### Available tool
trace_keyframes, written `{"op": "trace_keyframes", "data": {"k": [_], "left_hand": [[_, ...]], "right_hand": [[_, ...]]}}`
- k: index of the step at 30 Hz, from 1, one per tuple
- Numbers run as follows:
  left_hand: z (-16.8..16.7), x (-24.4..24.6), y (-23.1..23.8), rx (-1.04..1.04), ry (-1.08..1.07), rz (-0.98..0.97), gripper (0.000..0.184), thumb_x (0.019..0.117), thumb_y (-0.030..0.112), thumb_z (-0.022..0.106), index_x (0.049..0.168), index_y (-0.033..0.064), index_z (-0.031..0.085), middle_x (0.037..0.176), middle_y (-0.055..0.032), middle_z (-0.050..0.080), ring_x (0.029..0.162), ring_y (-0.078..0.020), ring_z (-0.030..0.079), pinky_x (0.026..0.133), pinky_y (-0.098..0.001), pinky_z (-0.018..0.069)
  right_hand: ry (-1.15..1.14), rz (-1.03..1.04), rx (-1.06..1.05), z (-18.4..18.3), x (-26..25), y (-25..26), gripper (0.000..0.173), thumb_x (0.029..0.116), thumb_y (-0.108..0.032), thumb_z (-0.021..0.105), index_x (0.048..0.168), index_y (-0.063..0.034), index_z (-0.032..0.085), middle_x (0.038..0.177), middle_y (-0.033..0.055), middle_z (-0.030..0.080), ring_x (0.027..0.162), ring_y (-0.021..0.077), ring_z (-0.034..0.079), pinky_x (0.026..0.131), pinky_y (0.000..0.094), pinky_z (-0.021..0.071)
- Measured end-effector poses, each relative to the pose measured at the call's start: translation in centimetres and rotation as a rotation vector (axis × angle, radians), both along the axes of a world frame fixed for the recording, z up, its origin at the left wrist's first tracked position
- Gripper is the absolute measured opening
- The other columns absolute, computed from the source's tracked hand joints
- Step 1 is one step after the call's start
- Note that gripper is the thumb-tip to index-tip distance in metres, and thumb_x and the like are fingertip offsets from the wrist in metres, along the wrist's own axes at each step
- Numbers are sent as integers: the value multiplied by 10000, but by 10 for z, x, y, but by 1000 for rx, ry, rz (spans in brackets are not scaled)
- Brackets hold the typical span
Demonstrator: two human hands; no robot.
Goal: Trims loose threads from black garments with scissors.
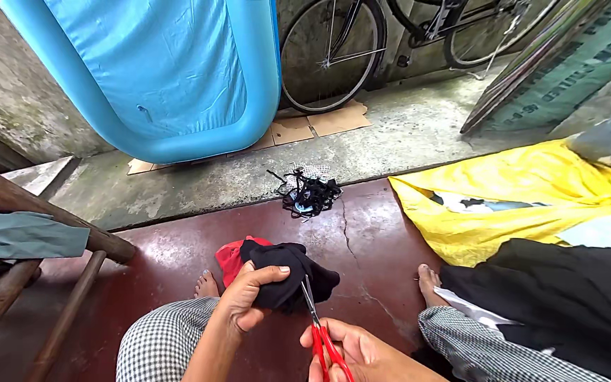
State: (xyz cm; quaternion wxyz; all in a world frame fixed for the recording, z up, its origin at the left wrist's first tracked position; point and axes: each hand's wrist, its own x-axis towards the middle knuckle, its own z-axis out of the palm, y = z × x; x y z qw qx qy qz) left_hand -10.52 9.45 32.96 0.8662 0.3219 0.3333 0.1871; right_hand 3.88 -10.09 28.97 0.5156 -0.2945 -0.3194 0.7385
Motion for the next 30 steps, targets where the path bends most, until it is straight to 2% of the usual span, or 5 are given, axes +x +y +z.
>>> {"op": "trace_keyframes", "data": {"k": [8,13,20,26,30], "left_hand": [[-2,-5,-1,49,-46,-137,283,840,-85,681,1106,-8,623,958,-178,729,863,-222,732,805,-392,619],[0,-7,1,82,-33,-144,306,831,-88,693,1116,-8,616,963,-181,727,868,-228,732,807,-399,619],[2,-10,5,136,-38,-167,305,819,-89,706,1106,-18,630,975,-188,725,876,-236,729,813,-407,616],[4,-10,5,154,-21,-170,302,815,-104,698,1095,-13,631,967,-186,725,866,-238,730,798,-411,620],[5,-10,5,180,-20,-185,316,805,-113,698,1097,-11,633,972,-178,729,869,-231,730,810,-407,620]], "right_hand": [[21,-10,26,-10,12,4,467,953,-182,704,1371,-71,525,1086,155,706,868,226,718,729,381,620],[3,-17,38,-8,20,3,443,955,-180,696,1360,-78,550,1035,148,718,840,220,720,727,372,620],[-58,-31,36,-3,25,2,377,956,-151,692,1315,-76,602,955,141,733,742,176,718,618,299,605],[-151,-63,-10,1,24,1,353,936,-100,711,1277,-81,625,899,118,728,698,148,702,574,268,583],[-155,-46,1,1,22,0,358,965,-92,680,1311,-76,593,926,141,728,732,186,715,588,299,596]]}}
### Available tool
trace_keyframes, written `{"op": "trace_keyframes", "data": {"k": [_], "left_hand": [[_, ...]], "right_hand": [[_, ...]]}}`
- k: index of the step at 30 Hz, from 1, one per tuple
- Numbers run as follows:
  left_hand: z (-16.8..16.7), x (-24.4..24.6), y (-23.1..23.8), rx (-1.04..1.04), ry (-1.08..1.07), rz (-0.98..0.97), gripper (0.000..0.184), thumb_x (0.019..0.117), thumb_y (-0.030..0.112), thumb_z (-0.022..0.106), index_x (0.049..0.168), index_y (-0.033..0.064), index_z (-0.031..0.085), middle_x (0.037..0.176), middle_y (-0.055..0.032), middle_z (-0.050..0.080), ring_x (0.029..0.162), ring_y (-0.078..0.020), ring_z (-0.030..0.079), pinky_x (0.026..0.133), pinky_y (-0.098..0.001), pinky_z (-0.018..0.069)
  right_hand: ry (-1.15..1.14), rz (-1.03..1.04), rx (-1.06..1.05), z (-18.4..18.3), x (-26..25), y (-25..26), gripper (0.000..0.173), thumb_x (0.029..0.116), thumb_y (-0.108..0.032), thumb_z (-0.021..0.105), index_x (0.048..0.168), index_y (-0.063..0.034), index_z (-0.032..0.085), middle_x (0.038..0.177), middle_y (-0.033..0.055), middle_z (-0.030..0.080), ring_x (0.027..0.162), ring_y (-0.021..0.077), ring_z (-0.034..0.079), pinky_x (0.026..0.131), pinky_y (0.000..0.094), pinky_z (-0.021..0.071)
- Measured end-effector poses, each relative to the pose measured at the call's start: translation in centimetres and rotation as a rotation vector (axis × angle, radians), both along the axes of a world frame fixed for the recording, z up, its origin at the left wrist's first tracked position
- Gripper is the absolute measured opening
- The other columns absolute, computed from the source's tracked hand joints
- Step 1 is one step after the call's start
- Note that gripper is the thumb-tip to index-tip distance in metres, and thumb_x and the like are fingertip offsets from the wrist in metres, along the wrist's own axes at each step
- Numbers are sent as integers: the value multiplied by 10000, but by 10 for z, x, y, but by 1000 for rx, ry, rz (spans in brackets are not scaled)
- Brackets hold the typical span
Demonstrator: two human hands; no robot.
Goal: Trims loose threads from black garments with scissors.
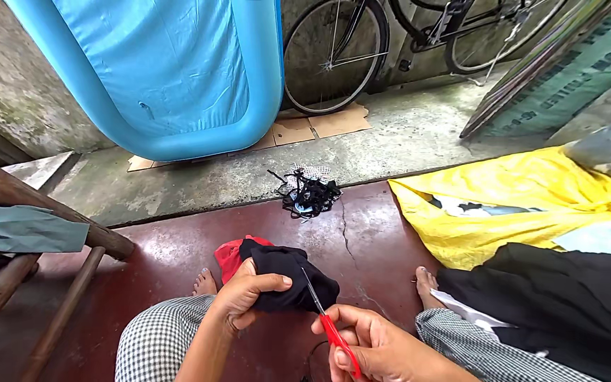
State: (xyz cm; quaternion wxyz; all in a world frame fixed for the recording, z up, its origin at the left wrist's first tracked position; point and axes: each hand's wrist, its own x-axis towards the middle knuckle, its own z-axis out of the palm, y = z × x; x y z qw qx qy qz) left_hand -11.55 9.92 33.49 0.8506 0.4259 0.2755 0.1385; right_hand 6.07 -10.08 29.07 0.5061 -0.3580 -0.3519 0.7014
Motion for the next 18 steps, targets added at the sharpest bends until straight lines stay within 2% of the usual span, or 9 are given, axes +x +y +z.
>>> {"op": "trace_keyframes", "data": {"k": [4,11,15,18], "left_hand": [[-2,0,-1,3,5,-29,329,795,-114,707,1097,-7,634,973,-174,730,873,-230,731,809,-403,621],[-6,1,-4,6,3,-67,332,790,-119,718,1094,-9,641,984,-166,732,887,-228,730,822,-406,619],[-7,2,-5,5,16,-77,329,795,-122,712,1095,-11,637,982,-164,733,889,-227,731,825,-407,619],[-8,2,-5,7,21,-75,334,788,-120,716,1092,-5,640,982,-162,733,887,-225,730,819,-403,620]], "right_hand": [[-2,34,-9,-2,0,0,394,975,-110,665,1354,-94,559,978,146,723,797,225,725,652,366,622],[-15,54,-12,-4,3,-1,412,971,-141,671,1362,-98,548,966,134,714,787,209,713,651,350,611],[-19,30,-17,-4,4,-1,379,957,-123,677,1324,-112,580,881,79,688,707,149,679,612,319,600],[5,53,-9,-2,4,-1,372,985,-162,659,1342,-112,567,888,73,673,701,145,664,623,329,601]]}}
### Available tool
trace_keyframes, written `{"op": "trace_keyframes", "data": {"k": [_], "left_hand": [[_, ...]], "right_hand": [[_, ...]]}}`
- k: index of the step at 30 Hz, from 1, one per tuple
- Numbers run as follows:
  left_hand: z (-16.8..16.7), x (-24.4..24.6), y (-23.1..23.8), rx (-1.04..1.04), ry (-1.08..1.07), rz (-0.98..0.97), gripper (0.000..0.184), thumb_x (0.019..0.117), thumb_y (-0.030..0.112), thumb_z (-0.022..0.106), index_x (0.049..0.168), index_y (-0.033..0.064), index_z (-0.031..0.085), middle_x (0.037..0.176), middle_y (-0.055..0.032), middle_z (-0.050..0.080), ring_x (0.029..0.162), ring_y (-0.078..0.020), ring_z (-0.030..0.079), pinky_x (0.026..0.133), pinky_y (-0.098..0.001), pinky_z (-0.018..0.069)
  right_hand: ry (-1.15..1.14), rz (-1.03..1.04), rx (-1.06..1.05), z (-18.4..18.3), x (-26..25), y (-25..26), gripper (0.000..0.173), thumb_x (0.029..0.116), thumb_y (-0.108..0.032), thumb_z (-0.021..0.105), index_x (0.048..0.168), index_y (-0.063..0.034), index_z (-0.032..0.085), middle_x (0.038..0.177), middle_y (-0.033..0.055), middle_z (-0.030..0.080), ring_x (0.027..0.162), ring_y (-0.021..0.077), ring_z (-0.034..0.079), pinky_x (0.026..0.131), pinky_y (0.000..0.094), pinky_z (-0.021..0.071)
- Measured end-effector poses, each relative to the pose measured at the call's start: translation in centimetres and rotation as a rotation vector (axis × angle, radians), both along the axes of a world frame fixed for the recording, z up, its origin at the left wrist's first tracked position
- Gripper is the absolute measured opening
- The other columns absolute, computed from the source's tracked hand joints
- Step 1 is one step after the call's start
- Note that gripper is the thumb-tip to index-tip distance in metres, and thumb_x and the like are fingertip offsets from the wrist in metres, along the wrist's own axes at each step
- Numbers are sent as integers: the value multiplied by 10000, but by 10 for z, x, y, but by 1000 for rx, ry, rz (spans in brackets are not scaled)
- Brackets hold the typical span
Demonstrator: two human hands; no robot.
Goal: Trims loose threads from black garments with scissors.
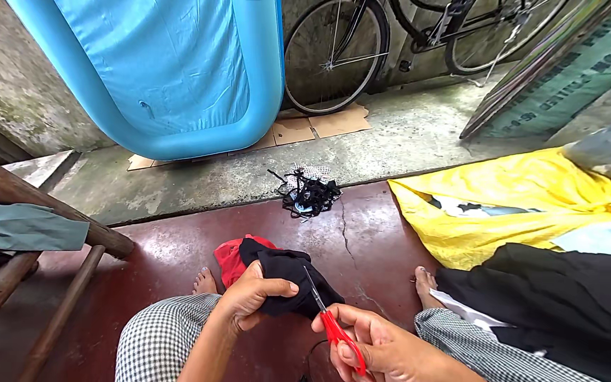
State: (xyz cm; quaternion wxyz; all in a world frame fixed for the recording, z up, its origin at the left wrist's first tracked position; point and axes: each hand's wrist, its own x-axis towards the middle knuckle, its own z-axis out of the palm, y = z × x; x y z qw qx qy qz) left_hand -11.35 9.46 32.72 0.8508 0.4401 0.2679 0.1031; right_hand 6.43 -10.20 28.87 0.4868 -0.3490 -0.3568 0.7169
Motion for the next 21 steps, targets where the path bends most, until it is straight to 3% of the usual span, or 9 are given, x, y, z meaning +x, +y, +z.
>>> {"op": "trace_keyframes", "data": {"k": [7,12,21], "left_hand": [[-2,1,-1,4,1,-16,359,783,-118,727,1110,-4,633,994,-159,731,904,-228,728,832,-411,616],[-1,0,1,41,4,-33,366,782,-113,724,1117,1,633,998,-150,735,909,-223,730,835,-407,617],[-4,-3,-1,75,-38,-113,350,793,-119,720,1109,14,643,995,-132,740,912,-207,729,842,-396,614]], "right_hand": [[15,15,-20,1,-1,0,392,1007,-208,624,1380,-135,529,911,56,646,722,152,649,653,376,608],[-8,-1,-28,3,0,-1,338,967,-154,679,1292,-117,593,865,47,672,671,109,647,578,282,579],[22,16,13,-6,-2,1,278,920,-156,744,1173,-101,643,854,84,731,682,149,720,538,287,597]]}}
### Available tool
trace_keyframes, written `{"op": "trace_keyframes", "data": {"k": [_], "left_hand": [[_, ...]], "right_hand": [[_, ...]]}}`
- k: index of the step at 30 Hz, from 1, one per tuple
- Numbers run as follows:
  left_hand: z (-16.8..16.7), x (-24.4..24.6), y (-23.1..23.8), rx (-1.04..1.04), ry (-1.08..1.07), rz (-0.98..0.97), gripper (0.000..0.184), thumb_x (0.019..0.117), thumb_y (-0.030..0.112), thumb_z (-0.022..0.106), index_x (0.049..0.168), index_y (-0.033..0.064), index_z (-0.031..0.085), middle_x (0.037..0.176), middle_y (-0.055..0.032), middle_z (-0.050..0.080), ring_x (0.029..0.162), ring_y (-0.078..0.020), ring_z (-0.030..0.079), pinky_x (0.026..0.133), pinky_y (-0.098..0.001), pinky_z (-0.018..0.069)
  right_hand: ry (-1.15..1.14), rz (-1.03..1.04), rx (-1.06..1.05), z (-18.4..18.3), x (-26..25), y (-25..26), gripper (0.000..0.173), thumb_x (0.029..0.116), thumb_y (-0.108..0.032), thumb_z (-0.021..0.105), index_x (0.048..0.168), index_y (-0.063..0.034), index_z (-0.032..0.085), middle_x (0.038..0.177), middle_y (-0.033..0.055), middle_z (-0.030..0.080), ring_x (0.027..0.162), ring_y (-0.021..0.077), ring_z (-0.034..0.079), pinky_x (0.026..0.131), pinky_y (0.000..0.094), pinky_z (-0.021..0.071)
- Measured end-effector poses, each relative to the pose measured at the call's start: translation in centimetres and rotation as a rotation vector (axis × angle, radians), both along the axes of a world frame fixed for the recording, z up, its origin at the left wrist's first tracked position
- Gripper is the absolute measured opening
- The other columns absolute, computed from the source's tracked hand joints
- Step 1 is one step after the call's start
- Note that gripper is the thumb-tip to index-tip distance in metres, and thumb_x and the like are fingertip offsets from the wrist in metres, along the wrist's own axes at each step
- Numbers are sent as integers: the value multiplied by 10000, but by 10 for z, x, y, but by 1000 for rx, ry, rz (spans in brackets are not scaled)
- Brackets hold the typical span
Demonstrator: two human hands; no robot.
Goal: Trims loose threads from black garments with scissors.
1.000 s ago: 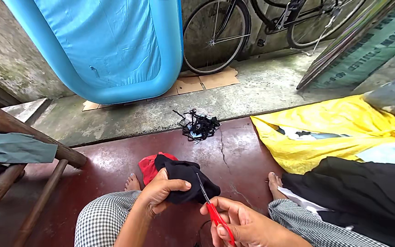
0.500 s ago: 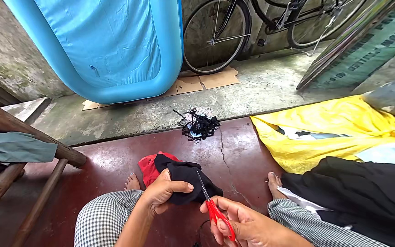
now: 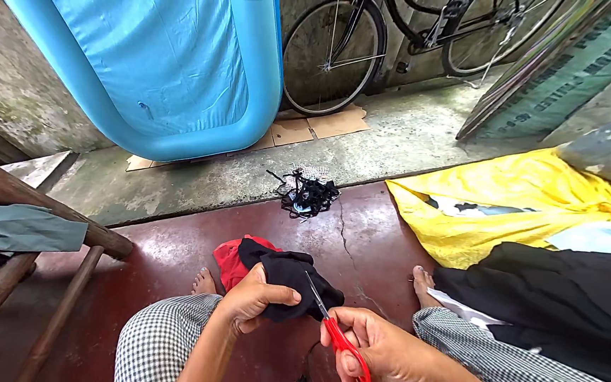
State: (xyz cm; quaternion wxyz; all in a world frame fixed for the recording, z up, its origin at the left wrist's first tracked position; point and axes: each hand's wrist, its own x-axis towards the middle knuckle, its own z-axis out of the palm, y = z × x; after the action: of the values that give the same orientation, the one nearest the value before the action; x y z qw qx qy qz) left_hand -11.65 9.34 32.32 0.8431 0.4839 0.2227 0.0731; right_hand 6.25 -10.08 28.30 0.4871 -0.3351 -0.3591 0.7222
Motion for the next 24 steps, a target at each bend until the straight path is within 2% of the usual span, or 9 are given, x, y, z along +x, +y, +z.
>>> {"op": "trace_keyframes", "data": {"k": [6,9,13,18,21,24], "left_hand": [[-2,0,-2,16,11,-10,364,795,-122,726,1123,9,639,1007,-134,739,922,-213,727,849,-402,613],[-2,1,-3,20,16,-1,363,790,-127,725,1114,10,638,996,-131,740,916,-209,727,845,-395,613],[-3,2,-1,29,39,4,348,799,-123,718,1111,7,638,988,-134,740,903,-210,729,839,-397,615],[-6,2,-2,32,28,-22,370,801,-120,724,1134,4,621,1008,-136,737,925,-220,727,853,-409,613],[-6,3,-5,27,13,-31,386,800,-125,718,1148,5,614,1014,-129,738,936,-215,725,860,-404,610],[-8,5,-9,1,21,-33,401,801,-133,716,1160,4,602,1022,-133,736,940,-219,725,863,-407,610]], "right_hand": [[58,26,-2,0,-4,1,285,969,-211,695,1213,-96,601,884,111,722,711,190,722,579,331,612],[29,15,0,3,-2,1,285,973,-229,695,1211,-100,606,852,84,700,685,166,702,569,324,607],[-7,-20,-22,5,-5,0,254,979,-178,678,1209,-105,599,817,55,674,658,137,678,556,305,594],[-14,20,-7,2,-3,-1,309,1029,-257,604,1303,-123,550,884,63,659,726,161,671,636,345,604],[-30,25,6,1,-2,-1,327,1039,-298,586,1316,-133,533,898,58,656,756,169,674,673,363,608],[-27,4,9,-1,-3,0,308,1046,-296,573,1299,-125,532,881,51,645,736,159,662,659,355,603]]}}
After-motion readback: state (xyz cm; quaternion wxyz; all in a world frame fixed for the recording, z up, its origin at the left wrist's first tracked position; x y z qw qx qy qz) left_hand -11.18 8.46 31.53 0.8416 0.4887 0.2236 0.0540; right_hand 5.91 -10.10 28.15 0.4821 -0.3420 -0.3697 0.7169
